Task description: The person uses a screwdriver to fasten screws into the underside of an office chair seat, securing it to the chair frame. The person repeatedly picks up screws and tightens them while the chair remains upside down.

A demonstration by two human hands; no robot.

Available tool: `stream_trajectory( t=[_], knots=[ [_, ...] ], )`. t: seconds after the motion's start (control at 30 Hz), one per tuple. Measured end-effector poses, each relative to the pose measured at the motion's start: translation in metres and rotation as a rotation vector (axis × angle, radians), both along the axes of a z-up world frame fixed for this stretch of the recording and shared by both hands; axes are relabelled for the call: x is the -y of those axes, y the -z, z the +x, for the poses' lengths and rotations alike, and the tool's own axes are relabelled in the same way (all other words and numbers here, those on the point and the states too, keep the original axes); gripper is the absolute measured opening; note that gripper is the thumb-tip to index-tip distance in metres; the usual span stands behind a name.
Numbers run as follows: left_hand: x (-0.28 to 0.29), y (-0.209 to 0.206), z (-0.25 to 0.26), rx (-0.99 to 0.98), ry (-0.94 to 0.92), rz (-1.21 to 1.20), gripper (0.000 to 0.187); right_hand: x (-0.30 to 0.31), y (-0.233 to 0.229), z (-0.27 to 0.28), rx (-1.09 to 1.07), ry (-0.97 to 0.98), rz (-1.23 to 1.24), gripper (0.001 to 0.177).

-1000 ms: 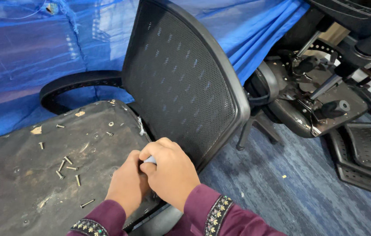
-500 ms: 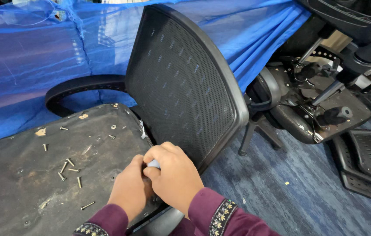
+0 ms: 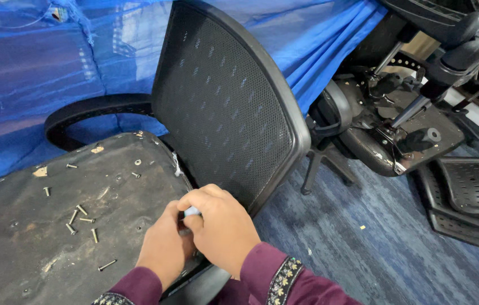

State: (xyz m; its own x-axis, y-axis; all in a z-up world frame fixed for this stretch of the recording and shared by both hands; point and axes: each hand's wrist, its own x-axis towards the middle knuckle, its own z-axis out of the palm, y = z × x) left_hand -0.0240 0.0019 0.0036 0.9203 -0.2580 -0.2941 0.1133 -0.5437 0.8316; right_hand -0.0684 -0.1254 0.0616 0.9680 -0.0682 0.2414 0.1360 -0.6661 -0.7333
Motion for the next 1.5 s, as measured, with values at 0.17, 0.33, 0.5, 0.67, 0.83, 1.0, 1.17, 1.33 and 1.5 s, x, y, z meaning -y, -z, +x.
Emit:
stream_trajectory(
  t=[0.17, 0.33, 0.5, 0.67, 0.83, 1.0, 1.17, 1.33, 1.5],
  knots=[
    [-0.001, -0.006, 0.001, -0.019, 0.049, -0.063, 0.051, 0.009, -0.001, 0.002, 0.004, -0.09, 0.02, 0.019],
    [0.002, -0.006, 0.006, 0.017, 0.063, 0.115, 0.042, 0.001, -0.002, 0.001, -0.053, 0.004, -0.01, 0.02],
    [0.003, -0.003, 0.006, -0.011, 0.072, 0.021, 0.046, 0.001, -0.001, -0.004, -0.06, -0.004, -0.043, 0.015],
    [0.003, 0.005, 0.012, -0.035, 0.083, 0.062, 0.046, 0.005, -0.004, -0.003, -0.086, -0.07, -0.023, 0.017],
    [0.003, 0.014, 0.015, 0.077, 0.087, 0.144, 0.035, 0.003, -0.007, -0.005, 0.011, -0.039, -0.051, 0.02],
    [0.008, 0.016, 0.009, 0.142, 0.098, 0.033, 0.038, 0.005, -0.003, -0.004, -0.054, 0.02, -0.117, 0.015],
    [0.009, 0.008, 0.012, 0.055, 0.073, 0.027, 0.043, 0.009, 0.0, -0.002, -0.016, -0.039, -0.089, 0.019],
    [0.009, 0.0, 0.006, 0.049, 0.074, 0.23, 0.024, 0.004, 0.002, -0.006, -0.025, 0.074, -0.051, 0.013],
    [0.006, -0.007, -0.002, -0.016, 0.008, 0.144, 0.033, 0.001, 0.001, -0.007, -0.043, 0.119, 0.025, 0.007]
  ],
)
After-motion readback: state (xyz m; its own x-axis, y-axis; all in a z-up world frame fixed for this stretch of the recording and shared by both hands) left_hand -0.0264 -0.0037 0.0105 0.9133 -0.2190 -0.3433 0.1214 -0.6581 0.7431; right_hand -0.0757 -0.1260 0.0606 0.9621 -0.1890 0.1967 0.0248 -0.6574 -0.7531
